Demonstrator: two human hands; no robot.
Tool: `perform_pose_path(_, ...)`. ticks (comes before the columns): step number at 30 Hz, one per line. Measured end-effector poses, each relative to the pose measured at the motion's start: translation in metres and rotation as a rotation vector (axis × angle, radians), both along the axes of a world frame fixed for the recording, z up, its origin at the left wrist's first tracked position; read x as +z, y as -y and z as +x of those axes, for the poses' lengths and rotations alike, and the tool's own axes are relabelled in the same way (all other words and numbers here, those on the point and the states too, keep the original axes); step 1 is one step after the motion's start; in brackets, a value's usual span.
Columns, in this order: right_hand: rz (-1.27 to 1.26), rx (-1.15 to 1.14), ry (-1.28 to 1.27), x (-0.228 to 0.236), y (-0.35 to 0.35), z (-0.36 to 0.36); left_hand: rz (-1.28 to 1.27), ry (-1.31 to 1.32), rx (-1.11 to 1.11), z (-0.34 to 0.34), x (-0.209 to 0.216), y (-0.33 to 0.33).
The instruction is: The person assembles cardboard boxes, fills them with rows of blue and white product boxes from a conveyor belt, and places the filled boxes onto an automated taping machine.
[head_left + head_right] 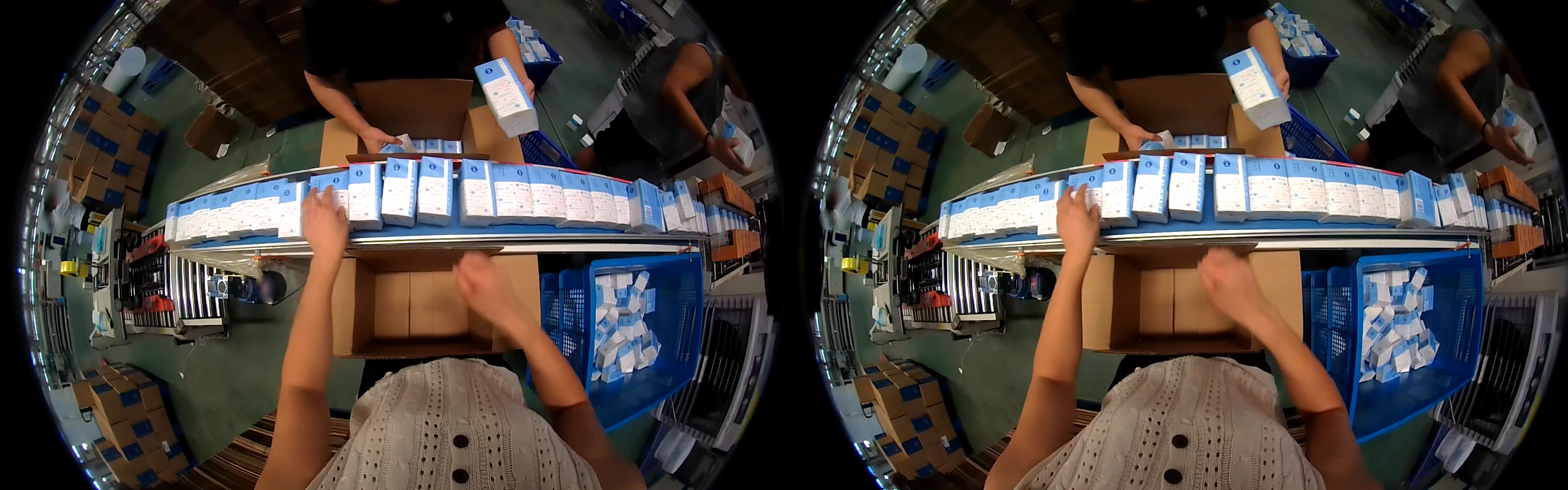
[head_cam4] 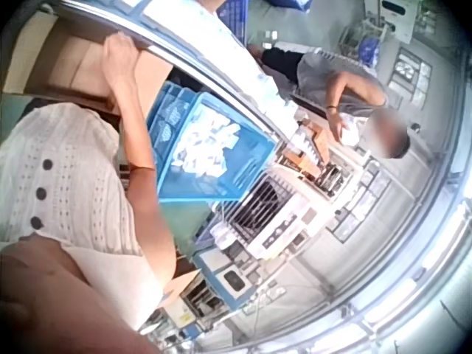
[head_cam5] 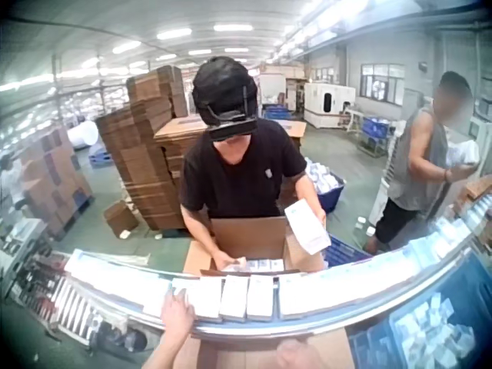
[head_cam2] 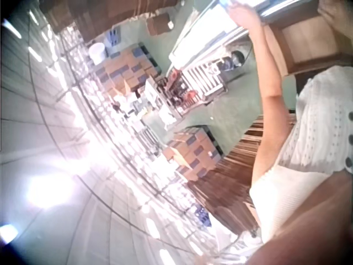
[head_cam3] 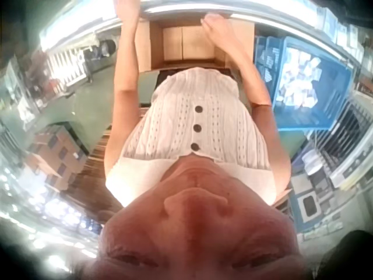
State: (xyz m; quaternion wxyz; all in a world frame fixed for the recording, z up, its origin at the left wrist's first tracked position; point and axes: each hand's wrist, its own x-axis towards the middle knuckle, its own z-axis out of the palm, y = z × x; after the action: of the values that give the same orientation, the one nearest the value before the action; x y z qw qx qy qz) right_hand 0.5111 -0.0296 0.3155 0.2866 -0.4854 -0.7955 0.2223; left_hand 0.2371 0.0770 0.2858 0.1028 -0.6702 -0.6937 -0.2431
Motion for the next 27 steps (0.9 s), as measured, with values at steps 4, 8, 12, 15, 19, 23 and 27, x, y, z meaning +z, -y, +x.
perform_pose_path(4, 0.117, -0.187, 0.048, -0.004, -0.094, -0.027, -0.343, -0.188, 0.046, -0.004, -0.011, -0.017)
perform_pose_path(8, -0.028, -0.225, 0.152, -0.017, -0.130, -0.070, -0.443, 0.404, -0.228, -0.066, -0.014, -0.052)
perform_pose_path(12, -0.088, -0.307, 0.116, -0.010, -0.139, -0.059, -0.641, 0.720, -0.153, -0.066, 0.006, -0.049)
perform_pose_path(15, 0.168, -0.410, 0.140, 0.009, -0.142, -0.039, -0.612, 0.772, -0.106, -0.079, -0.008, -0.050)
perform_pose_path(19, -0.051, -0.352, 0.310, -0.025, -0.137, -0.022, -0.874, 0.681, 0.073, -0.048, 0.012, -0.069)
perform_pose_path(23, -0.222, -0.309, 0.219, -0.023, -0.130, -0.040, -0.905, 0.704, 0.074, -0.070, 0.000, -0.078)
perform_pose_path(27, -0.274, -0.400, 0.001, -0.037, -0.150, -0.041, -0.727, 0.611, -0.057, -0.069, 0.000, -0.074)
